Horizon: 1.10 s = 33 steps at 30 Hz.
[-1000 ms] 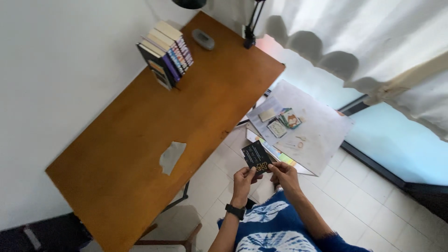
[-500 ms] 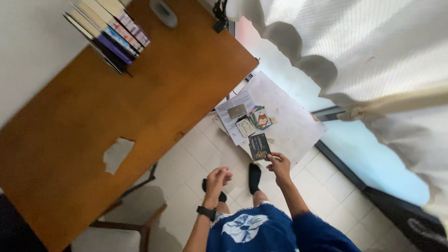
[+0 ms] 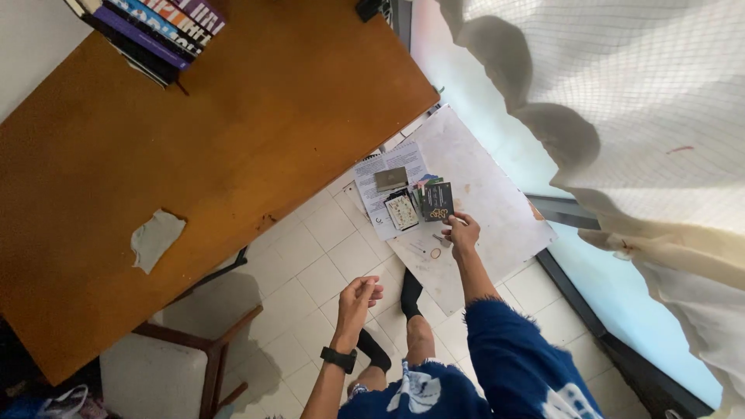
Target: Removing and sorting various bookmarks, cards, and papers from within a stack of books.
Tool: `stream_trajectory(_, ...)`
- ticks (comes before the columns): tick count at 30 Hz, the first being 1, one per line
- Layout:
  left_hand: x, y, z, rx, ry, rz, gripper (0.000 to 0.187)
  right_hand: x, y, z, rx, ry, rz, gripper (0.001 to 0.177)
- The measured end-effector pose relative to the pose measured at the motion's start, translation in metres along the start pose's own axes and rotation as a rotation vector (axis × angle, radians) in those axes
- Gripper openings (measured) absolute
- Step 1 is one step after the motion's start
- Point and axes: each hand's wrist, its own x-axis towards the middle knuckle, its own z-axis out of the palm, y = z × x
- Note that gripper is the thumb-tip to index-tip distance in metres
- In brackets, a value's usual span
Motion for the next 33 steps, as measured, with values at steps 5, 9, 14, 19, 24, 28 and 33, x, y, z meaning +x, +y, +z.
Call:
stream_trajectory(5, -0.003, -0.002, -0.001, -0.012, 0.024, 0.002, 0.034, 0.002, 0.005, 0.001, -0.056, 0.005, 0.02, 0.036)
stream_trajectory(9, -0.011, -0.006, -0.008, -0.051, 0.03, 0.045, 0.033, -0.016, 0.006, -0.006, -0.122, -0.026, -0.008, 0.05)
stream_trajectory(14, -0.032, -0.016, -0.021, -0.09, 0.045, 0.095, 0.033, -0.062, 0.015, -0.018, -0.262, -0.144, -0.105, 0.043)
stream_trajectory(19, -0.05, -0.034, -0.051, -0.189, 0.07, 0.175, 0.032, -0.145, 0.0, -0.001, -0.417, -0.261, -0.316, 0.03)
stream_trajectory(24, -0.076, -0.041, -0.093, -0.219, 0.125, 0.143, 0.032, -0.244, -0.024, 0.04, -0.521, -0.453, -0.582, 0.024)
stream_trajectory(28, -0.08, -0.039, -0.132, -0.263, 0.152, 0.235, 0.032, -0.34, -0.067, 0.083, -0.59, -0.551, -0.737, 0.024)
stream_trajectory(33, -0.082, -0.027, -0.188, -0.318, 0.15, 0.365, 0.029, -0.433, -0.098, 0.135, -0.754, -0.553, -0.804, 0.022)
